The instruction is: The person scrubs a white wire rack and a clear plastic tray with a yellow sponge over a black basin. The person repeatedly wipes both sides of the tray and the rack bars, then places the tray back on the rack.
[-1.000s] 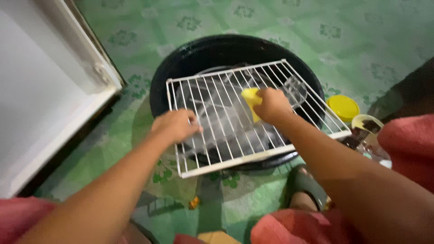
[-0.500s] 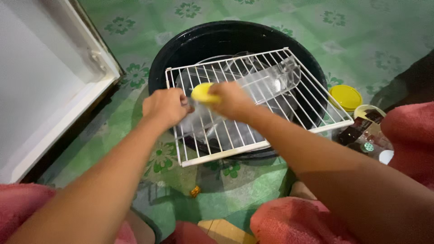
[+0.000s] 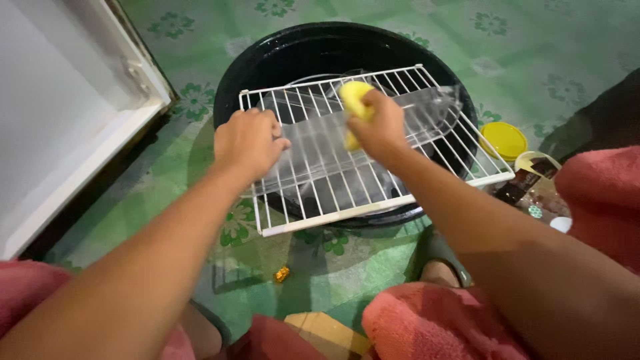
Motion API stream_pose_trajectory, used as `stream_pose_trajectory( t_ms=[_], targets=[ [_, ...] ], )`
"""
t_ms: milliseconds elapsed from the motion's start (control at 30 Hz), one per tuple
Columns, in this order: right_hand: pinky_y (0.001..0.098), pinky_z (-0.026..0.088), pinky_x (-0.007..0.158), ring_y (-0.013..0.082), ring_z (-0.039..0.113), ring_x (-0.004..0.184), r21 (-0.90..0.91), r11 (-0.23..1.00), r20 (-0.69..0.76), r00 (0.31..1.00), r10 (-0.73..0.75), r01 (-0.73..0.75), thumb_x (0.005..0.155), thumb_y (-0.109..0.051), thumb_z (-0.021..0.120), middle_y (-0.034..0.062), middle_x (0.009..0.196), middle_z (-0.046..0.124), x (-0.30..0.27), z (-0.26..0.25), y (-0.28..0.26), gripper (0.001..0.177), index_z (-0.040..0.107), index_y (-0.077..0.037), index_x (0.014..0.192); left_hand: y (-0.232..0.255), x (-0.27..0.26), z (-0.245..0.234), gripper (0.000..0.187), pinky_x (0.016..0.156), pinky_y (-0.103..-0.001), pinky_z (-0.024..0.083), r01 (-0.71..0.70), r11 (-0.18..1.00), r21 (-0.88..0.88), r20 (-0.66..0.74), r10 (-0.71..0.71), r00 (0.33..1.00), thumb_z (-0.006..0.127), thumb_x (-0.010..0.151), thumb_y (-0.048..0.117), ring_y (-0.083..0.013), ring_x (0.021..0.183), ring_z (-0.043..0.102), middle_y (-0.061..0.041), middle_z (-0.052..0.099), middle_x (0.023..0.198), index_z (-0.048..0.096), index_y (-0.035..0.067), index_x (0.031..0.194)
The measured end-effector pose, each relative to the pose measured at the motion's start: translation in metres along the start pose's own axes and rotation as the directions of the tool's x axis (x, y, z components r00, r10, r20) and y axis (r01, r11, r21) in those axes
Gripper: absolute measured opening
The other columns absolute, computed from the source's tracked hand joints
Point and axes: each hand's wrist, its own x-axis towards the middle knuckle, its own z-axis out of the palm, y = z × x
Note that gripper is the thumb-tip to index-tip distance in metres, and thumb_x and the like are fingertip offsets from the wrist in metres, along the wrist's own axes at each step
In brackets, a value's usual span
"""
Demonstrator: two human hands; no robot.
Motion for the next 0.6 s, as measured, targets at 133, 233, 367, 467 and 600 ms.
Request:
stream_pose_trajectory(
  t_ms=[133,233,367,467,600],
  targets=[
    [0.0374,0.059,0.081,0.0255,0.073,0.092,0.140,0.949,-0.049,0.959,-0.280,0.284,0.081,-0.010,0.081,0.0169,0.102,0.071,-0.014,0.025,-0.019,0.035,0.067,0.001,0.112,-0.003,-0.004,0.006,0.023,0.081,-0.049,0.053,-0.049,0.996,-0.071,-0.102,0.041,0.994,0.083,0.081,0.028,-0.0331,0.102,0.064,-0.010,0.066,0.103,0.070,0.011,0.091],
    [0.0398,0.059,0.077,0.0274,0.069,0.087,0.009,0.885,-0.157,0.875,-0.458,0.465,0.084,-0.010,0.079,0.0171,0.101,0.067,-0.007,0.030,-0.015,0.032,0.069,0.000,0.113,-0.002,-0.006,0.010,0.023,0.080,-0.049,0.052,-0.101,0.990,-0.101,-0.144,0.086,0.986,0.083,0.080,0.025,-0.0333,0.102,0.064,-0.010,0.065,0.101,0.068,0.010,0.091],
    [0.0397,0.059,0.080,0.0292,0.068,0.095,-0.136,0.902,-0.406,0.807,-0.428,0.410,0.087,-0.013,0.076,0.0171,0.110,0.064,0.023,0.007,0.008,0.037,0.066,0.003,0.119,-0.006,-0.010,0.006,0.025,0.080,-0.048,0.052,-0.180,0.975,-0.131,-0.211,0.151,0.966,0.083,0.079,0.022,-0.0335,0.100,0.063,-0.011,0.063,0.099,0.065,0.009,0.091],
    [0.0460,0.055,0.080,0.0383,0.067,0.094,-0.404,0.877,-0.459,0.771,-0.441,0.261,0.085,-0.015,0.084,0.0225,0.106,0.066,0.036,-0.024,0.027,0.037,0.070,0.004,0.114,-0.001,-0.014,0.008,0.025,0.078,-0.047,0.050,-0.206,0.970,-0.128,-0.240,0.171,0.956,0.083,0.080,0.020,-0.0324,0.099,0.061,-0.010,0.061,0.097,0.063,0.009,0.090],
    [0.0400,0.059,0.081,0.0299,0.075,0.092,-0.191,0.982,-0.195,0.980,-0.024,-0.014,0.093,-0.022,0.075,0.0210,0.105,0.072,0.037,-0.030,0.008,0.035,0.071,0.001,0.120,0.002,-0.017,0.009,0.028,0.076,-0.046,0.048,-0.199,0.977,-0.083,-0.273,0.170,0.947,0.085,0.077,0.019,-0.0308,0.097,0.060,-0.009,0.058,0.095,0.061,0.009,0.088]
  ],
)
